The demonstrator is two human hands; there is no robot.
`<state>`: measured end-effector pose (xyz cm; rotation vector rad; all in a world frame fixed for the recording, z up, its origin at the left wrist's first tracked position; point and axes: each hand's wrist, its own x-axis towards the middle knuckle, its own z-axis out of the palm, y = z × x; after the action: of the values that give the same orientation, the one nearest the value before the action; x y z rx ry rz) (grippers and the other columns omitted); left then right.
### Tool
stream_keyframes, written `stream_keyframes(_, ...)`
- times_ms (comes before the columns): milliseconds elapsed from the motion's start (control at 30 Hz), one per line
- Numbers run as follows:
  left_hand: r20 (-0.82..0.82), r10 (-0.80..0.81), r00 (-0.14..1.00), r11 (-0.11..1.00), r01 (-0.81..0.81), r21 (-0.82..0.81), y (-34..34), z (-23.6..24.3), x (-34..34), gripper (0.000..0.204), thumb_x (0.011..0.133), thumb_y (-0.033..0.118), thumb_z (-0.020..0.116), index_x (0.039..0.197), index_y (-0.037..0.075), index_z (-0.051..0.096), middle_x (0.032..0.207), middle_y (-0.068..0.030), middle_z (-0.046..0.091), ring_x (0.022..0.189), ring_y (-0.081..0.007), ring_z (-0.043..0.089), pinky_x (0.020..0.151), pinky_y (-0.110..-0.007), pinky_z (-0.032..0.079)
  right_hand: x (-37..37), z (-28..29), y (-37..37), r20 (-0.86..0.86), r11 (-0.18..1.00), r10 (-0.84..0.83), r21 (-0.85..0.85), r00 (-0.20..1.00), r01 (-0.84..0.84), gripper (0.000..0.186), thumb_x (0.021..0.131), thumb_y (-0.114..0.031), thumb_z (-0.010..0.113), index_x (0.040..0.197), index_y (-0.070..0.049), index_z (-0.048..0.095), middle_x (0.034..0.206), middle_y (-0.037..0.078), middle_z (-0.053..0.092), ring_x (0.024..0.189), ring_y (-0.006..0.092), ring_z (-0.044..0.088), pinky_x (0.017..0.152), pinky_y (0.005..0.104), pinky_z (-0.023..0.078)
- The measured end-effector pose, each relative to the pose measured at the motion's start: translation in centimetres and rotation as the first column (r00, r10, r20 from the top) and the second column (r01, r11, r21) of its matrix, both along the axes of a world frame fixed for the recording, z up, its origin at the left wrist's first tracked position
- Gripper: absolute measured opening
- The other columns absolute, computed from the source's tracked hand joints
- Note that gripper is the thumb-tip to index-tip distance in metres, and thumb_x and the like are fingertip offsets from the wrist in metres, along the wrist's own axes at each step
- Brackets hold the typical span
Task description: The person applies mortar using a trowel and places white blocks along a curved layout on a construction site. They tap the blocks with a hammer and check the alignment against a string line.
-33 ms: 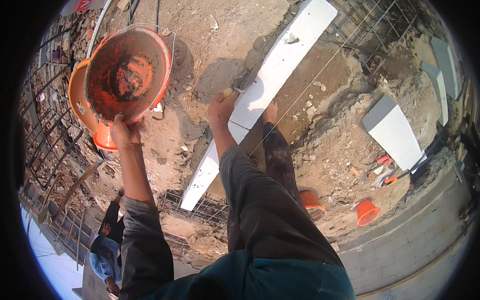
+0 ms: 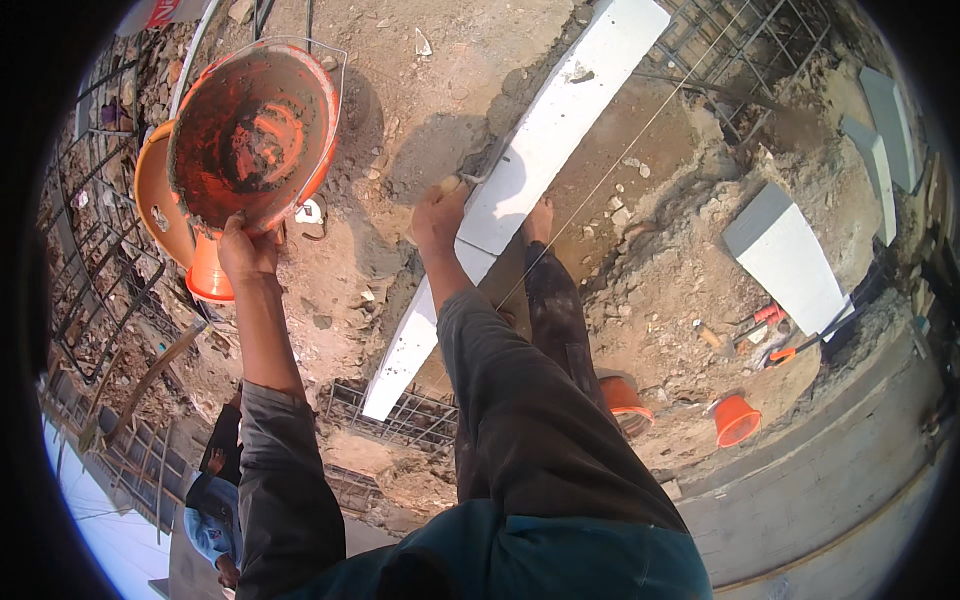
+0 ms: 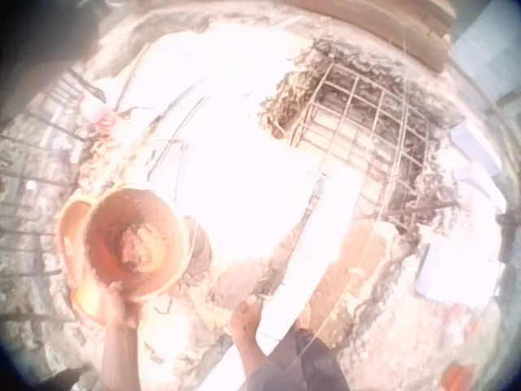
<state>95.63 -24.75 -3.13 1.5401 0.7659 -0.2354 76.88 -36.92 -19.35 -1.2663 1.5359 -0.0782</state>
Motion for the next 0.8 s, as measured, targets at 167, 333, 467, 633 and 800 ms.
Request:
stream_keyframes(167,-0.083,0.052,0.995,0.993,-0.060,-0.100,1.8,-8.1,7.4,0.022,0.090,0.001,0.050,0.111,-0.006,0.053,0.102,-0.0198,0.062,0.088,-0.0336,0.067,0.075,-0.059,0.061,-1.9,8.3,0.0,0.398,0.951,-0.136,0.309,0.907,0.007,0.034,0.094,-0.013,0.055,0.122,0.003,0.046,0.091,0.009,0.057,0.072,0.0173,0.057,0.068,0.0313,0.048)
stream_keyframes(333,-0.160,0.055,0.986,0.998,-0.050,0.036,2.6,-13.5,8.1,0.028,0.096,0.010,0.048,0.120,-0.004,0.049,0.108,-0.0182,0.061,0.079,-0.0299,0.065,0.077,-0.059,0.058,-7.0,18.8,-6.3,0.585,0.879,-0.003,0.389,0.811,-0.277,0.041,0.095,-0.012,0.057,0.132,0.002,0.043,0.090,0.003,0.054,0.070,0.0077,0.053,0.060,0.0236,0.046)
stream_keyframes(467,-0.235,-0.179,0.955,0.973,0.207,0.101,7.3,-12.9,7.9,0.044,0.096,0.024,0.052,0.132,0.000,0.046,0.119,-0.0204,0.059,0.093,-0.0350,0.065,0.078,-0.058,0.056,-15.6,23.4,-9.0,0.574,0.845,0.120,0.370,0.810,-0.387,0.039,0.095,-0.011,0.057,0.130,0.000,0.044,0.088,0.002,0.054,0.067,0.0069,0.054,0.059,0.0242,0.048)
stream_keyframes(633,-0.045,-0.477,0.878,0.598,0.362,0.715,10.2,-8.8,4.2,0.066,0.090,0.029,0.064,0.140,-0.008,0.040,0.121,-0.0233,0.058,0.099,-0.0360,0.061,0.088,-0.049,0.051,-29.0,22.4,-6.6,0.328,0.965,-0.125,0.261,0.936,0.037,0.025,0.094,-0.010,0.058,0.117,-0.005,0.050,0.074,0.000,0.053,0.061,0.0080,0.054,0.054,0.0246,0.046)
stream_keyframes(800,-0.152,-0.857,0.492,0.201,0.592,0.781,10.1,0.1,-6.2,0.076,0.087,0.019,0.066,0.146,-0.011,0.029,0.136,-0.0316,0.050,0.119,-0.0408,0.055,0.100,-0.039,0.045,-42.9,19.2,-4.7,0.059,0.979,-0.204,-0.008,0.977,0.205,0.014,0.088,-0.011,0.061,0.099,-0.005,0.056,0.072,0.001,0.056,0.055,0.0102,0.054,0.049,0.0266,0.045)
